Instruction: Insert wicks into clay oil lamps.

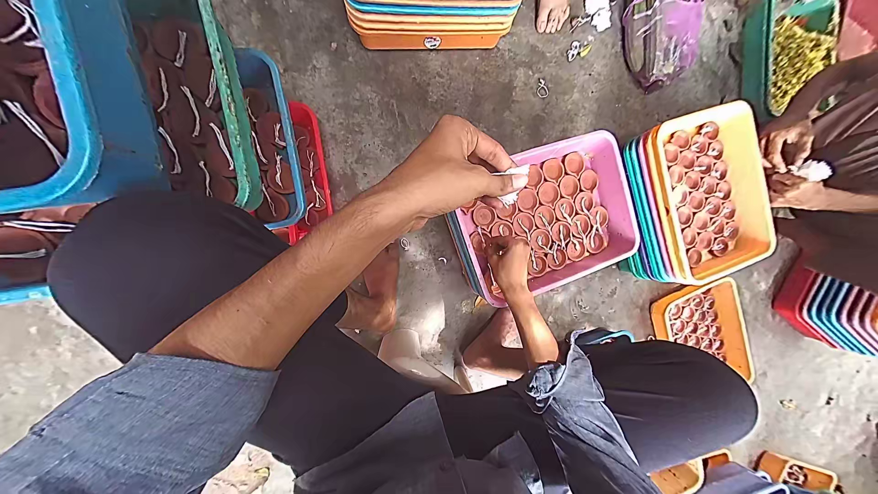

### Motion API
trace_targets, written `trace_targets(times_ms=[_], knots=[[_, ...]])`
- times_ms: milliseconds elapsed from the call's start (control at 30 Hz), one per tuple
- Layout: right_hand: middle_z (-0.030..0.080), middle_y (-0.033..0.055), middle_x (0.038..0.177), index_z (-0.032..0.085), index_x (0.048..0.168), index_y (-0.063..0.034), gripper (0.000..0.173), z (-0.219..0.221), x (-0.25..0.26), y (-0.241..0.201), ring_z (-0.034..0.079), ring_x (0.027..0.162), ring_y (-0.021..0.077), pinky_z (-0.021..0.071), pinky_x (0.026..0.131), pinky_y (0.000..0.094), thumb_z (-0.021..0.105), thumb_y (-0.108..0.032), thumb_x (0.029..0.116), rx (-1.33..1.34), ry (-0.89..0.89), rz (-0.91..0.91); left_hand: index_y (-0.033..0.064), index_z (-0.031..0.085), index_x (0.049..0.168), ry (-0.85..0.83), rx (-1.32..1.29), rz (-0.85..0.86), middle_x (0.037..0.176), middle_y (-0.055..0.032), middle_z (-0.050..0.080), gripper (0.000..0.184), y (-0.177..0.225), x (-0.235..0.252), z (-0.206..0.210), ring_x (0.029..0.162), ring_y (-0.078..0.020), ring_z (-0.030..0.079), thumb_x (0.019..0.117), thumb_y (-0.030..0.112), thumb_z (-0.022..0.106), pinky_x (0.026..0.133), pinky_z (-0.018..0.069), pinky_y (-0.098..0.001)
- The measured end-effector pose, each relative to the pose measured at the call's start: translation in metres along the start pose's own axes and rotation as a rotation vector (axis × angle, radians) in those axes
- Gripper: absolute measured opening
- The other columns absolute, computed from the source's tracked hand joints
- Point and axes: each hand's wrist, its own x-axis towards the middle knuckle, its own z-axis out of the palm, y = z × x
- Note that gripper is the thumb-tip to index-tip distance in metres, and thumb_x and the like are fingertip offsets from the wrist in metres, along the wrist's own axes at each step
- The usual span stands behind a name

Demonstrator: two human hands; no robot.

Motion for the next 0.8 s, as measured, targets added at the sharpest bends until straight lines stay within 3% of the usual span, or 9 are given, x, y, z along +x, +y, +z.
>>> trace_targets(times_ms=[500,633,700,767,800], knots=[[0.072,0.0142,0.094,0.077,0.097,-0.0079,0.012,-0.006,-0.004,0.004,0.069,0.093,0.0337,0.0548,0.083,0.0587,0.076,-0.015,0.0878,-0.115,-0.183,0.065,-0.0026,0.074,0.102,-0.036,-0.014,0.015,0.089,-0.0093,0.076,0.017,-0.006,0.001,0.003,0.077,-0.0142,0.074,0.0934,0.011,0.076,0.075,0.0638,-0.0275],[0.072,0.0126,0.093,0.076,0.1,-0.0101,0.021,-0.016,-0.002,0.005,0.069,0.09,0.0333,0.055,0.078,0.0607,0.081,-0.019,0.0817,-0.133,-0.249,0.061,-0.003,0.074,0.103,-0.039,-0.019,0.01,0.087,-0.0092,0.075,0.018,-0.006,0.001,0.004,0.076,-0.0136,0.074,0.0931,0.012,0.076,0.074,0.0637,-0.027],[0.073,0.0125,0.095,0.077,0.101,-0.0109,0.024,-0.026,-0.001,0.003,0.068,0.094,0.0351,0.0539,0.081,0.0625,0.083,-0.017,0.0785,-0.162,-0.282,0.059,-0.0032,0.074,0.103,-0.045,-0.023,0.012,0.087,-0.0091,0.075,0.018,-0.006,0.001,0.004,0.076,-0.0135,0.074,0.093,0.011,0.076,0.074,0.0639,-0.0271],[0.073,0.0116,0.098,0.078,0.101,-0.0131,0.021,-0.04,0.0,-0.001,0.067,0.098,0.0352,0.0539,0.083,0.0622,0.082,-0.019,0.0806,-0.189,-0.276,0.056,-0.0026,0.074,0.102,-0.047,-0.019,0.008,0.087,-0.0088,0.075,0.016,-0.006,0.001,0.004,0.076,-0.0133,0.074,0.0931,0.011,0.076,0.074,0.0636,-0.0267],[0.073,0.0102,0.094,0.078,0.098,-0.0139,0.019,-0.048,0.001,-0.003,0.069,0.094,0.0344,0.0549,0.08,0.0617,0.083,-0.021,0.0817,-0.187,-0.248,0.043,-0.0023,0.074,0.102,-0.048,-0.015,0.007,0.088,-0.0086,0.075,0.016,-0.006,0.001,0.005,0.076,-0.0134,0.074,0.093,0.011,0.076,0.075,0.0637,-0.0267]])
